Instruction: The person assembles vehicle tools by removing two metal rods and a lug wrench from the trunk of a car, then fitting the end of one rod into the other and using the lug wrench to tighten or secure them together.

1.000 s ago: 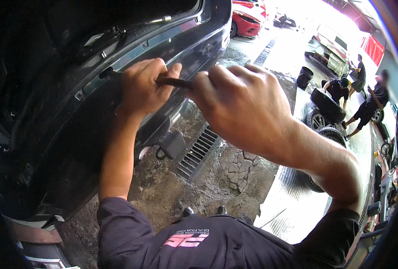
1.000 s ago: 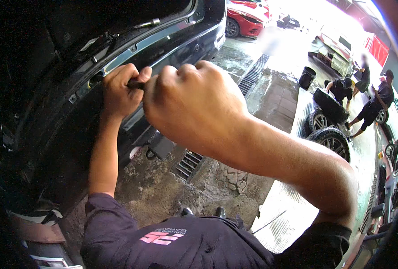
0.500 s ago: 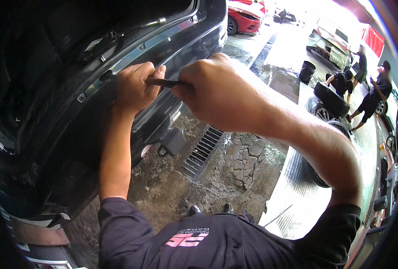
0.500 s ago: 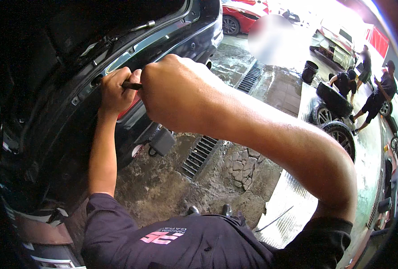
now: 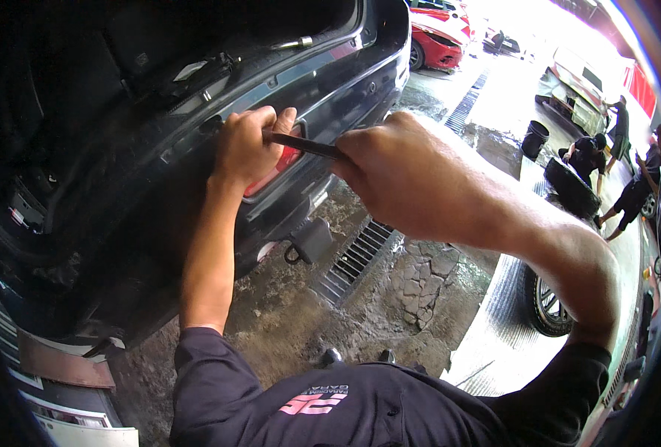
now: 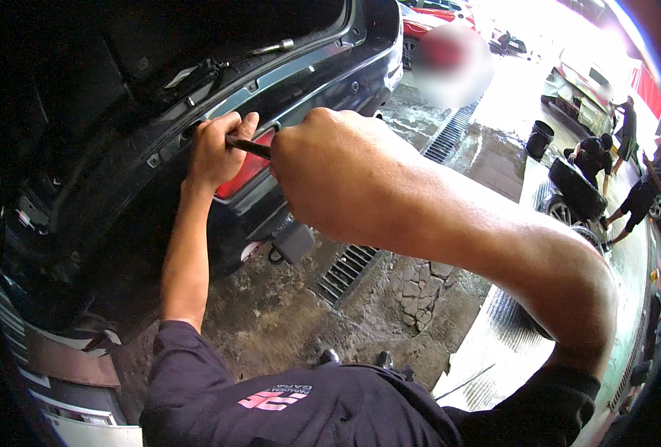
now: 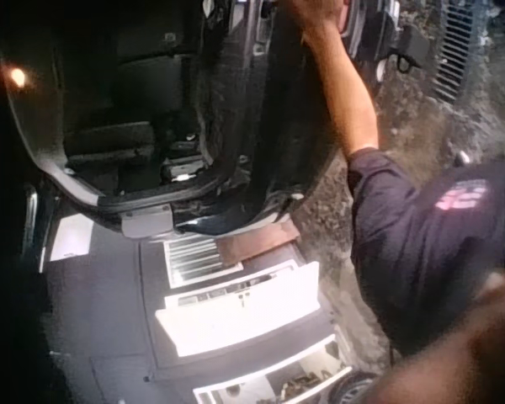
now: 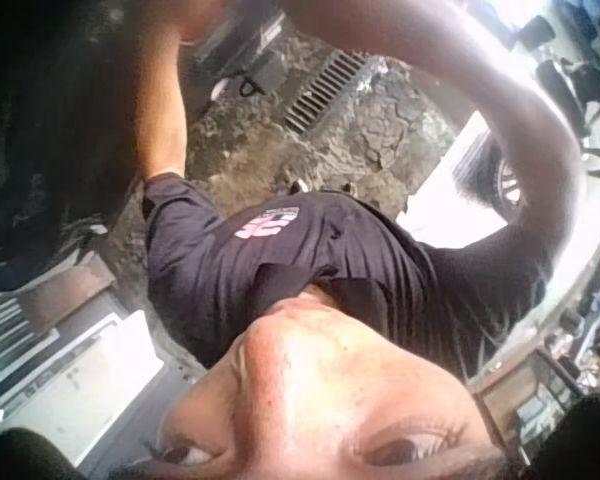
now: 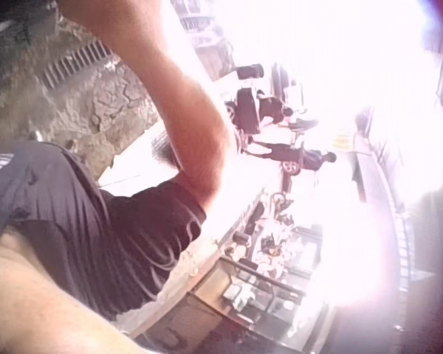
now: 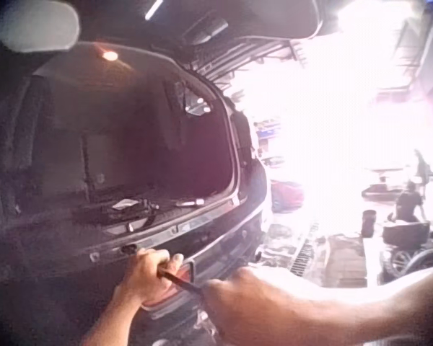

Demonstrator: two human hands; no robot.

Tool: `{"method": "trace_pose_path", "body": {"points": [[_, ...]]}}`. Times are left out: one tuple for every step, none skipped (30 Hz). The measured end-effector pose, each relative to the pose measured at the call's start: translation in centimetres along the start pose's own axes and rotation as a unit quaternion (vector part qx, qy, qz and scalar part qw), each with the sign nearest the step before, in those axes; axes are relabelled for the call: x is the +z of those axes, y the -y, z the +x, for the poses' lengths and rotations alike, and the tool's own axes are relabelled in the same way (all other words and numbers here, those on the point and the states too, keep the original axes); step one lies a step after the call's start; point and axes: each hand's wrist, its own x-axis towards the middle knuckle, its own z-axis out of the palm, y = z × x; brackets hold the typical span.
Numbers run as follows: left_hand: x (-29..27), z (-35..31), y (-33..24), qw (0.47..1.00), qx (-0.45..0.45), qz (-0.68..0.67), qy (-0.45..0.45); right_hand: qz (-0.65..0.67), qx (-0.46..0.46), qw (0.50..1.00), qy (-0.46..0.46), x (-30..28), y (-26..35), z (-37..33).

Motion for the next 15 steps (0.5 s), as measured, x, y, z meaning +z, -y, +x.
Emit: {"method": "trace_pose_path", "body": {"points": [[-0.1,0.1,0.0,1.0,0.0,0.007,-0.003,0.002,-0.003,1.0,0.003,-0.1,-0.1,0.1],[0.0,0.1,-0.1,1.0,0.001,0.01,-0.006,0.003,-0.003,1.0,0.007,-0.2,-0.2,0.0],[0.0,0.3,-0.1,1.0,0.002,0.012,-0.008,0.006,-0.026,1.0,-0.01,-0.2,-0.3,0.1],[0.0,0.3,0.1,1.0,0.01,0.008,-0.02,0.01,-0.048,0.998,-0.026,-0.2,-0.5,0.2],[0.3,0.0,0.4,0.999,0.015,0.0,-0.031,0.013,-0.069,0.997,-0.038,0.0,-0.7,0.0],[0.5,-0.1,0.6,0.999,0.019,-0.008,-0.041,-0.011,-0.083,0.996,-0.022,0.0,-0.8,-0.1],[0.4,0.0,0.8,0.999,0.006,-0.011,-0.05,-0.035,-0.096,0.995,-0.005,0.1,-0.9,-0.3],[0.4,-0.1,0.3,0.999,-0.01,-0.015,-0.034,-0.014,-0.058,0.997,0.047,-0.7,-0.5,-0.9],[1.1,0.0,-1.3,0.997,0.056,-0.018,-0.051,0.0,-0.005,0.995,0.096,-1.6,-0.2,-2.0],[1.4,0.2,-3.2,0.99,0.118,-0.009,-0.073,0.049,0.059,0.993,0.093,-4.4,0.6,-4.6],[0.5,0.2,-5.6,0.986,0.146,-0.002,-0.075,0.104,0.099,0.986,0.087,-6.8,1.2,-6.7],[1.8,1.3,-8.9,0.977,0.196,-0.039,-0.079,0.118,0.146,0.981,0.038,-8.0,2.0,-9.3],[1.1,0.4,-9.9,0.981,0.175,-0.014,-0.078,0.135,0.12,0.984,-0.001,-7.6,1.4,-10.3],[1.4,1.1,-11.4,0.979,0.188,-0.025,-0.081,0.135,0.128,0.982,-0.038,-8.1,0.9,-12.2],[1.3,1.2,-12.5,0.975,0.203,-0.032,-0.08,0.133,0.133,0.981,-0.055,-8.4,0.6,-13.7]]}}
